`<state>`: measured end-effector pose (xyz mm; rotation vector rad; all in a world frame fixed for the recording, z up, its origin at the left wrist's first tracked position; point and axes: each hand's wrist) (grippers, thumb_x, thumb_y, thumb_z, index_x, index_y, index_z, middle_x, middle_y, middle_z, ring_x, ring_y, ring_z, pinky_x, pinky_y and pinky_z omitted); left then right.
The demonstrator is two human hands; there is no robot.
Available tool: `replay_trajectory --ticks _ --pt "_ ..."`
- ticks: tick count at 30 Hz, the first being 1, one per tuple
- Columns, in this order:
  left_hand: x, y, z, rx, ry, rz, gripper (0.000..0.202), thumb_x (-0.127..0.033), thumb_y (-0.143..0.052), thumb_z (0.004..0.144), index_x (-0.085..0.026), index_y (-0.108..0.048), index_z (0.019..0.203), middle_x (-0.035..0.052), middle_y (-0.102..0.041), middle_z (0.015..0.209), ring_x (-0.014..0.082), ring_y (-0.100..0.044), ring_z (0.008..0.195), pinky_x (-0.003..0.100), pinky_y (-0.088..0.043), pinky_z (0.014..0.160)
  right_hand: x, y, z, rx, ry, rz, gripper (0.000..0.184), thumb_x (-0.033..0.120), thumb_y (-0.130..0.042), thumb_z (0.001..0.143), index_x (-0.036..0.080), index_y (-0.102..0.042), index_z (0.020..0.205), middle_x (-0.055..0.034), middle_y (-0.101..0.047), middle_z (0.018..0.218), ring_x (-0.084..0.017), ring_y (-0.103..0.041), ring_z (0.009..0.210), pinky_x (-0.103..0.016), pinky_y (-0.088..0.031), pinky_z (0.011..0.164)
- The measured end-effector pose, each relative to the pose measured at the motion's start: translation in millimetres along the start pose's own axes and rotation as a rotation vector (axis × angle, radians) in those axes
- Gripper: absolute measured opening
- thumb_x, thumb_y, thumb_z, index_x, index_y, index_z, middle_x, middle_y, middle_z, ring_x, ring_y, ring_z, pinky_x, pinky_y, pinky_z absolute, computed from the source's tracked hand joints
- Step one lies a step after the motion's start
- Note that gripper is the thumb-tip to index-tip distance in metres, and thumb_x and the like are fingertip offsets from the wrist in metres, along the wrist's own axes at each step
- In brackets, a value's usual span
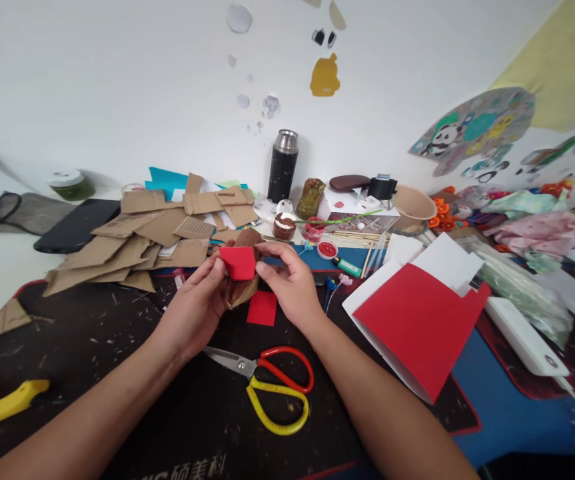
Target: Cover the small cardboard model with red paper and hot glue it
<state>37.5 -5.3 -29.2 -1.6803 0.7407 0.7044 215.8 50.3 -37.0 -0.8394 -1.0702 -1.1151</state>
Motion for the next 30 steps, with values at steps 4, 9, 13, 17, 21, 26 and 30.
replay_trajectory --ticks 4,9,13,17,21,26,30 --pt "1.0 0.0 0.6 -0.012 -0.004 0.003 0.034 -0.040 -0.092 0.098 -0.026 -0.085 0.129 0.0072 -0.088 0.134 0.0267 -0.083 0.121 0.033 -0.073 0.092 -0.9 -0.1 0.0 0.001 -0.014 -0.003 0.027 0.042 -0.083 0.099 0.031 -0.083 0.123 -0.0066 -0.076 0.136 -0.026 -0.073 0.131 -0.039 -0.067 0.105" --pt "0.4 -0.7 0.6 -0.014 -0.010 -0.007 0.041 -0.040 -0.098 0.092 -0.027 -0.086 0.128 0.0063 -0.089 0.133 0.0260 -0.083 0.123 0.028 -0.072 0.090 -0.9 -0.6 -0.6 0.001 -0.008 0.021 0.025 0.040 -0.083 0.099 0.031 -0.083 0.123 -0.0066 -0.076 0.137 -0.026 -0.073 0.132 -0.039 -0.068 0.104" --pt "-0.9 -2.4 -0.2 -0.015 -0.019 0.017 0.049 -0.044 -0.100 0.090 -0.026 -0.085 0.133 0.0090 -0.087 0.141 0.0308 -0.077 0.139 0.035 -0.072 0.103 1.1 -0.3 -0.8 0.001 -0.016 0.004 0.026 0.041 -0.084 0.099 0.032 -0.083 0.123 -0.0063 -0.077 0.138 -0.027 -0.073 0.133 -0.041 -0.068 0.105" --pt "-2.2 -4.0 -2.0 -0.016 -0.050 0.041 0.049 -0.044 -0.099 0.091 -0.026 -0.085 0.135 0.0101 -0.086 0.144 0.0323 -0.073 0.147 0.040 -0.068 0.114 4.3 1.4 -0.4 0.012 0.002 0.020 0.025 0.038 -0.085 0.098 0.033 -0.084 0.122 -0.0061 -0.077 0.136 -0.027 -0.074 0.131 -0.040 -0.068 0.104" --pt "-2.3 -5.7 -3.4 -0.025 -0.083 0.051 0.055 -0.043 -0.097 0.093 -0.025 -0.082 0.143 0.0125 -0.082 0.150 0.0358 -0.073 0.147 0.046 -0.068 0.116 5.7 3.7 0.0 0.024 0.009 0.013 0.025 0.040 -0.086 0.098 0.033 -0.084 0.122 -0.0060 -0.077 0.138 -0.027 -0.073 0.134 -0.041 -0.068 0.107" --pt "-0.3 -3.9 -1.9 -0.044 -0.070 0.041 0.054 -0.042 -0.098 0.093 -0.026 -0.083 0.142 0.0129 -0.085 0.143 0.0366 -0.077 0.140 0.047 -0.071 0.109 4.0 4.1 -0.3 0.036 -0.004 -0.017 0.027 0.043 -0.085 0.100 0.033 -0.084 0.124 -0.0064 -0.077 0.140 -0.028 -0.072 0.138 -0.044 -0.064 0.115" --pt "1.0 -1.3 -0.8 -0.059 -0.067 0.051 0.052 -0.046 -0.101 0.088 -0.026 -0.086 0.134 0.0116 -0.086 0.141 0.0351 -0.078 0.137 0.041 -0.072 0.104 3.2 3.4 -0.8 0.030 -0.013 -0.012 0.027 0.042 -0.084 0.100 0.032 -0.085 0.126 -0.0073 -0.078 0.142 -0.028 -0.073 0.137 -0.045 -0.063 0.117"
Point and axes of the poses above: each hand's wrist, its own z-axis towards the middle knuckle, its own y-axis out of the back of the hand, x = y × z
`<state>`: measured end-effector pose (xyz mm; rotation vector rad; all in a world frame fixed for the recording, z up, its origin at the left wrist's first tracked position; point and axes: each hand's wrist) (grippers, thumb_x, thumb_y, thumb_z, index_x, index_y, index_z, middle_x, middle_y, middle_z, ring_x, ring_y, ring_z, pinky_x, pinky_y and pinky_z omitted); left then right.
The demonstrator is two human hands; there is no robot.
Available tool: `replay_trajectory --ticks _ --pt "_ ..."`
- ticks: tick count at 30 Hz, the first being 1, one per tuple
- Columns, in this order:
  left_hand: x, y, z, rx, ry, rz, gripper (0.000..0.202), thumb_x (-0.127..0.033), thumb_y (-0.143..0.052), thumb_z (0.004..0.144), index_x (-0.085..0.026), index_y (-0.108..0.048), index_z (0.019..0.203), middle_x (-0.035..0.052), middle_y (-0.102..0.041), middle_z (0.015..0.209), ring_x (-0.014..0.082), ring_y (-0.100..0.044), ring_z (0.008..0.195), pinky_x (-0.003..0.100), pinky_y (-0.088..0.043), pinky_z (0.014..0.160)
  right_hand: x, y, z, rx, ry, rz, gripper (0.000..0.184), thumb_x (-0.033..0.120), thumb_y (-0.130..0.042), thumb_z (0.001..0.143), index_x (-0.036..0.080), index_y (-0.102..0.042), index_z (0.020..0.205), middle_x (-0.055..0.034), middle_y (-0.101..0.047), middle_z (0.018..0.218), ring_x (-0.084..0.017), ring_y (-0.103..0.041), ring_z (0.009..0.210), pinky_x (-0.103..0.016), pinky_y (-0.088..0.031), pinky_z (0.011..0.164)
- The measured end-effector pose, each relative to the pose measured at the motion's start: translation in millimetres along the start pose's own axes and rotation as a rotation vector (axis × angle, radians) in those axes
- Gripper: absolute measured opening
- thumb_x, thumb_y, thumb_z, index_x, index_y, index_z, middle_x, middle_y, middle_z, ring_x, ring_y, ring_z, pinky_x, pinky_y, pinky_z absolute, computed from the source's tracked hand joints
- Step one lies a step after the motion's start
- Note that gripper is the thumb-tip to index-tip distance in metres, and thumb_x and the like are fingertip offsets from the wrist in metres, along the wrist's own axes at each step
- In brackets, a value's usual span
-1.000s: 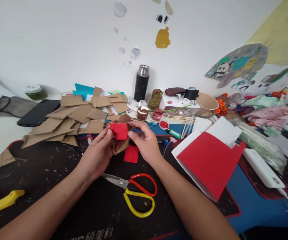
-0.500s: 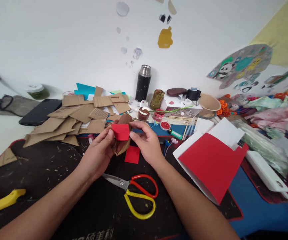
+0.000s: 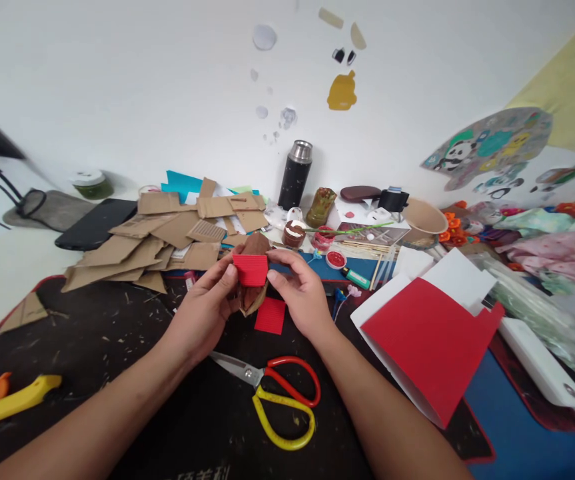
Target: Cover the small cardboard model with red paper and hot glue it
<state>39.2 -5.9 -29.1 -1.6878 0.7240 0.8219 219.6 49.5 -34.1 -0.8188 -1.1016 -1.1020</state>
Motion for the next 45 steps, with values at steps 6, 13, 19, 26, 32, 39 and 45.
replay_trajectory --ticks 6,13,19,26,32,39,45 --pt "-2.2 0.3 -0.3 0.003 0.008 0.030 0.053 -0.044 -0.101 0.089 -0.026 -0.085 0.136 0.0110 -0.084 0.145 0.0329 -0.081 0.129 0.039 -0.072 0.101 -0.4 0.5 0.5 -0.007 0.001 -0.027 0.029 0.046 -0.085 0.100 0.032 -0.085 0.125 -0.0072 -0.079 0.141 -0.029 -0.073 0.136 -0.046 -0.062 0.118" --pt "-1.5 -0.6 -0.2 0.005 -0.001 0.030 0.057 -0.046 -0.101 0.087 -0.028 -0.084 0.139 0.0109 -0.086 0.139 0.0341 -0.081 0.129 0.042 -0.073 0.100 -2.4 0.7 0.1 -0.011 -0.005 -0.021 0.031 0.047 -0.085 0.100 0.032 -0.084 0.127 -0.0074 -0.079 0.144 -0.029 -0.073 0.138 -0.046 -0.062 0.119" --pt "-0.5 0.3 0.7 -0.003 -0.028 0.090 0.064 -0.056 -0.103 0.082 -0.027 -0.086 0.136 0.0124 -0.084 0.144 0.0384 -0.079 0.132 0.045 -0.072 0.103 -2.8 0.8 -0.6 0.001 -0.032 0.009 0.029 0.043 -0.084 0.100 0.031 -0.083 0.127 -0.0084 -0.080 0.143 -0.030 -0.075 0.137 -0.047 -0.063 0.118" --pt "-17.7 3.3 0.6 -0.015 -0.278 0.363 0.048 -0.055 -0.099 0.088 -0.032 -0.091 0.130 0.0074 -0.081 0.152 0.0377 -0.057 0.161 0.048 -0.041 0.139 -6.5 -5.7 -3.7 0.032 -0.073 0.068 0.038 0.044 -0.088 0.097 0.031 -0.080 0.132 -0.0075 -0.084 0.138 -0.029 -0.079 0.131 -0.046 -0.065 0.115" --pt "-25.5 15.0 9.0 0.002 -0.449 0.635 0.047 -0.061 -0.087 0.097 -0.032 -0.088 0.134 0.0090 -0.077 0.155 0.0366 -0.062 0.154 0.052 -0.038 0.140 -7.6 -8.5 -6.9 0.078 -0.113 0.121 0.046 0.050 -0.087 0.098 0.032 -0.078 0.140 -0.0069 -0.083 0.141 -0.027 -0.081 0.125 -0.045 -0.064 0.116" --pt "-19.9 27.9 20.9 0.035 -0.471 0.836 0.054 -0.069 -0.072 0.104 -0.029 -0.083 0.139 0.0124 -0.079 0.151 0.0376 -0.069 0.146 0.061 -0.048 0.132 -7.3 -8.4 -5.0 0.041 -0.139 0.147 0.044 0.054 -0.090 0.095 0.031 -0.078 0.131 -0.0076 -0.084 0.136 -0.027 -0.082 0.120 -0.045 -0.066 0.112" --pt "-20.3 25.4 14.8 0.102 -0.495 0.918 0.070 -0.073 -0.074 0.101 -0.029 -0.070 0.155 0.0142 -0.069 0.165 0.0410 -0.062 0.157 0.064 -0.047 0.134 -7.3 -14.7 -6.2 0.004 -0.146 0.163 0.043 0.052 -0.092 0.092 0.029 -0.070 0.121 -0.0064 -0.081 0.130 -0.023 -0.080 0.108 -0.039 -0.066 0.101"
Point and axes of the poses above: each hand's wrist, its own z-axis towards the middle knuckle, its own y-axis out of the back of the hand, x = y × z
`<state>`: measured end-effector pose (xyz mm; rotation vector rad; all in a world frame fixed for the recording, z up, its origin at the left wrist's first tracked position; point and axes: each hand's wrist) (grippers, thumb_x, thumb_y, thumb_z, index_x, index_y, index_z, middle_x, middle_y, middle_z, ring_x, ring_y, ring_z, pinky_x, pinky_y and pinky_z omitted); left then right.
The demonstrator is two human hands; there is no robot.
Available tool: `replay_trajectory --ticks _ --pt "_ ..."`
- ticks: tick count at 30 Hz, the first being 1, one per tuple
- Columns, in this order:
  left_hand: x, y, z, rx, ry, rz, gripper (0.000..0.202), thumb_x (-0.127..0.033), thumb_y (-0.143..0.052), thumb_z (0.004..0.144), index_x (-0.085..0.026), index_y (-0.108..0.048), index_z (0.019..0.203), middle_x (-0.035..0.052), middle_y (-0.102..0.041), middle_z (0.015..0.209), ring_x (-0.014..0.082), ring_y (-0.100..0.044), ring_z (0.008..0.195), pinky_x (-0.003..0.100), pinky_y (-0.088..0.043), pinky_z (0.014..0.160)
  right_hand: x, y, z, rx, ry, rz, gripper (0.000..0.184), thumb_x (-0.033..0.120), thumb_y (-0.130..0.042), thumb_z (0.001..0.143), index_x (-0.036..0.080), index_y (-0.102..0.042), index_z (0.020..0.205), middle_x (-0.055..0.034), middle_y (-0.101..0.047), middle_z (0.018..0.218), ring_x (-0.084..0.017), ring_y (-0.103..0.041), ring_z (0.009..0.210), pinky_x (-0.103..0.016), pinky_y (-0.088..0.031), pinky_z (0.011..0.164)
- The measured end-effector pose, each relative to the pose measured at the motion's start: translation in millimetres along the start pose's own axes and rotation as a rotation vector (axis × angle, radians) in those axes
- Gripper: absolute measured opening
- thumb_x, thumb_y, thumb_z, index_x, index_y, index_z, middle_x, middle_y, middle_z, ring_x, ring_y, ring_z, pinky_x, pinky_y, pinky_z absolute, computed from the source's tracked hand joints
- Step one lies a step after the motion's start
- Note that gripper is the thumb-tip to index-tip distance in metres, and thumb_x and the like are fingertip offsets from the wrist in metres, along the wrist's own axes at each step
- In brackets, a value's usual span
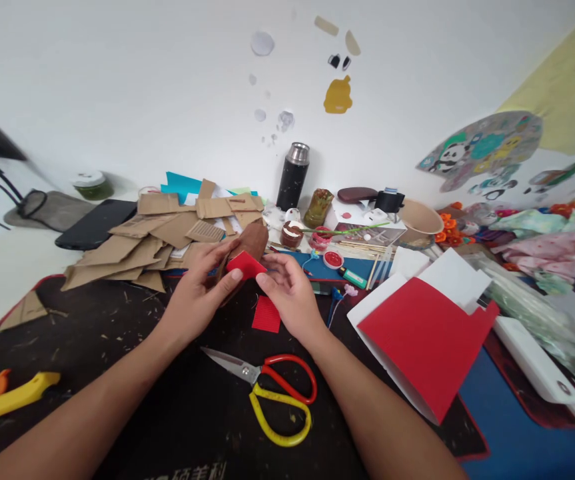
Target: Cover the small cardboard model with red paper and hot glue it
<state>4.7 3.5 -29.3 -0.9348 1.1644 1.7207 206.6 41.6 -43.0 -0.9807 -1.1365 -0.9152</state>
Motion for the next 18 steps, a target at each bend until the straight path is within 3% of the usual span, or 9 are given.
replay_trajectory --ticks 4,7,11,18 --pt "3.2 -2.1 -4.2 0.080 -0.051 -0.104 0.095 -0.075 -0.087 0.091 -0.030 -0.049 0.166 0.0193 -0.056 0.178 0.0421 -0.052 0.168 0.067 -0.043 0.137 -0.1 -0.6 0.8 -0.060 0.002 -0.015 0.044 0.054 -0.093 0.089 0.029 -0.064 0.111 -0.0031 -0.077 0.115 -0.022 -0.077 0.101 -0.036 -0.065 0.094" --pt "7.2 -3.0 -5.8 0.127 -0.101 -0.157 0.095 -0.073 -0.092 0.088 -0.031 -0.046 0.160 0.0207 -0.050 0.182 0.0416 -0.046 0.172 0.067 -0.042 0.138 0.8 1.7 2.3 -0.077 -0.021 0.017 0.045 0.058 -0.091 0.090 0.029 -0.062 0.110 -0.0025 -0.075 0.113 -0.022 -0.076 0.102 -0.036 -0.065 0.094" --pt "8.5 -4.6 -6.5 0.162 -0.106 -0.135 0.094 -0.062 -0.094 0.092 -0.033 -0.043 0.164 0.0206 -0.041 0.187 0.0414 -0.045 0.172 0.066 -0.050 0.133 2.8 4.0 3.2 -0.070 -0.060 0.075 0.047 0.062 -0.089 0.091 0.030 -0.061 0.110 -0.0019 -0.074 0.108 -0.023 -0.076 0.102 -0.039 -0.066 0.096" --pt "3.9 -0.2 -4.0 0.014 -0.207 0.162 0.059 -0.049 -0.078 0.106 -0.029 -0.060 0.158 0.0139 -0.069 0.162 0.0361 -0.065 0.154 0.062 -0.051 0.131 1.0 -1.7 -1.0 -0.015 -0.089 0.050 0.049 0.068 -0.088 0.091 0.028 -0.062 0.100 0.0009 -0.070 0.098 -0.021 -0.074 0.092 -0.039 -0.064 0.094"
Point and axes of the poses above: each hand's wrist, its own z-axis towards the middle knuckle, its own y-axis out of the back of the hand, x = y × z
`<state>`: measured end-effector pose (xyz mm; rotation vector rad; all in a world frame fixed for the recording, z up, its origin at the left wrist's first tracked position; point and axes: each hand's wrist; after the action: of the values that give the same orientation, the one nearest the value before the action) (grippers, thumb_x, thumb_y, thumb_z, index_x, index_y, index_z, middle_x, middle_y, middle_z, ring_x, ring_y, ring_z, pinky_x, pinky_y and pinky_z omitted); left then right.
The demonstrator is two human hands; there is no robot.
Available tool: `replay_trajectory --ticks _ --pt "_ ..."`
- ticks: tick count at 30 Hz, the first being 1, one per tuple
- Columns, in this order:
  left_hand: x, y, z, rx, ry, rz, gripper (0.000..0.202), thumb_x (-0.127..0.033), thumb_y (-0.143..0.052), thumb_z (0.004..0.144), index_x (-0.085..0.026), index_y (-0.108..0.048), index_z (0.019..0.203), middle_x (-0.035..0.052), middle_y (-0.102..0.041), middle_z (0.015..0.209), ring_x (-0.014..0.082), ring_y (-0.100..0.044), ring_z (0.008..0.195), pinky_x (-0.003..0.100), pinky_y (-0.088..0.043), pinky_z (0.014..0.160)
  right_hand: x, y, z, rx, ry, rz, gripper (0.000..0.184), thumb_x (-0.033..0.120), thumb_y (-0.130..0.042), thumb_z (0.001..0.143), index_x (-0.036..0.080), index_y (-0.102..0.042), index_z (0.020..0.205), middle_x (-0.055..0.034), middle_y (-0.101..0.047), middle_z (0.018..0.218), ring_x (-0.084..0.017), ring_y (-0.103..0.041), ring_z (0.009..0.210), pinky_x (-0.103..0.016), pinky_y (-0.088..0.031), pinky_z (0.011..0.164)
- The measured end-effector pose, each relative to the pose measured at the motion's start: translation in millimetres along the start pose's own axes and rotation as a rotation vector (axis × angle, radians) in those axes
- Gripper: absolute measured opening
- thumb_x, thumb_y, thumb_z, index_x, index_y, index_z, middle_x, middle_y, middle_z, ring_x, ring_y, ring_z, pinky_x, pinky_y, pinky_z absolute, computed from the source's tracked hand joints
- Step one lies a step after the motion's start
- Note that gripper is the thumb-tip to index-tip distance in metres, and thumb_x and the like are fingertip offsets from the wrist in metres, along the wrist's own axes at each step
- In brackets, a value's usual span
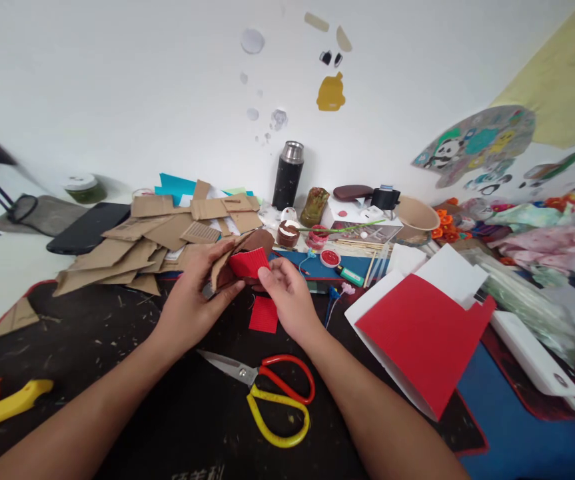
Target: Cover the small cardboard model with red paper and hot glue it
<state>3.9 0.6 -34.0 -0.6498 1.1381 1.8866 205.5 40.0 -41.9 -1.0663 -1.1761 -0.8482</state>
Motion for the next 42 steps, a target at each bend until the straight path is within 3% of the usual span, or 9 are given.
replay_trajectory --ticks 4,9,14,20,27,32,42 --pt "-1.4 9.3 3.3 -0.045 -0.057 0.150 0.045 -0.047 -0.076 0.107 -0.030 -0.068 0.148 0.0098 -0.079 0.147 0.0350 -0.076 0.136 0.056 -0.062 0.117 -2.0 -2.9 -2.0 0.032 0.002 0.015 0.054 0.073 -0.090 0.088 0.028 -0.062 0.100 0.0011 -0.071 0.095 -0.022 -0.075 0.090 -0.040 -0.066 0.094" --pt "0.7 17.8 6.9 -0.089 -0.154 0.283 0.043 -0.047 -0.075 0.107 -0.033 -0.071 0.147 0.0073 -0.083 0.136 0.0346 -0.079 0.125 0.051 -0.064 0.108 5.8 0.8 -2.0 0.021 0.052 -0.074 0.049 0.073 -0.083 0.096 0.027 -0.068 0.100 -0.0011 -0.074 0.094 -0.019 -0.069 0.078 -0.035 -0.061 0.077" --pt "1.8 23.9 9.8 -0.043 -0.258 0.350 0.045 -0.049 -0.074 0.109 -0.033 -0.068 0.151 0.0091 -0.081 0.140 0.0371 -0.075 0.130 0.054 -0.059 0.113 14.5 4.3 -0.1 -0.044 0.145 -0.086 0.045 0.070 -0.081 0.099 0.026 -0.070 0.102 -0.0028 -0.078 0.097 -0.020 -0.071 0.084 -0.036 -0.059 0.083" --pt "-8.3 25.9 11.0 0.001 -0.370 0.398 0.044 -0.038 -0.075 0.110 -0.030 -0.068 0.153 0.0118 -0.080 0.139 0.0351 -0.075 0.129 0.051 -0.056 0.112 19.8 1.2 0.3 -0.093 0.152 -0.043 0.045 0.068 -0.087 0.094 0.028 -0.071 0.106 -0.0044 -0.080 0.108 -0.024 -0.075 0.097 -0.038 -0.061 0.088" --pt "-15.7 23.8 9.7 0.035 -0.441 0.468 0.046 -0.034 -0.075 0.110 -0.033 -0.066 0.155 0.0120 -0.079 0.134 0.0349 -0.076 0.125 0.051 -0.058 0.108 23.1 -2.5 -2.2 -0.095 0.160 -0.142 0.043 0.063 -0.090 0.091 0.028 -0.067 0.101 0.0018 -0.068 0.086 -0.019 -0.064 0.077 -0.033 -0.055 0.070" --pt "-17.0 26.6 10.9 0.080 -0.469 0.507 0.054 -0.029 -0.076 0.109 -0.033 -0.061 0.161 0.0130 -0.078 0.137 0.0356 -0.076 0.127 0.051 -0.057 0.108 23.2 -2.9 -3.3 -0.089 0.192 -0.183 0.032 0.053 -0.083 0.096 0.028 -0.064 0.098 0.0048 -0.064 0.082 -0.017 -0.059 0.072 -0.031 -0.050 0.068" --pt "-16.9 26.3 9.8 0.098 -0.467 0.453 0.069 -0.026 -0.075 0.109 -0.046 -0.053 0.172 0.0107 -0.077 0.142 0.0361 -0.075 0.130 0.051 -0.058 0.108 19.3 0.5 0.4 -0.050 0.189 -0.243 0.041 0.064 -0.081 0.099 0.029 -0.061 0.095 0.0061 -0.061 0.081 -0.017 -0.058 0.073 -0.031 -0.046 0.070"
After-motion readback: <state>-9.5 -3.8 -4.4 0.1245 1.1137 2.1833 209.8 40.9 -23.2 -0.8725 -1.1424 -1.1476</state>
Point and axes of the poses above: each hand's wrist, its own z-axis towards the middle knuckle, its own y-axis out of the back of the hand, x = y × z
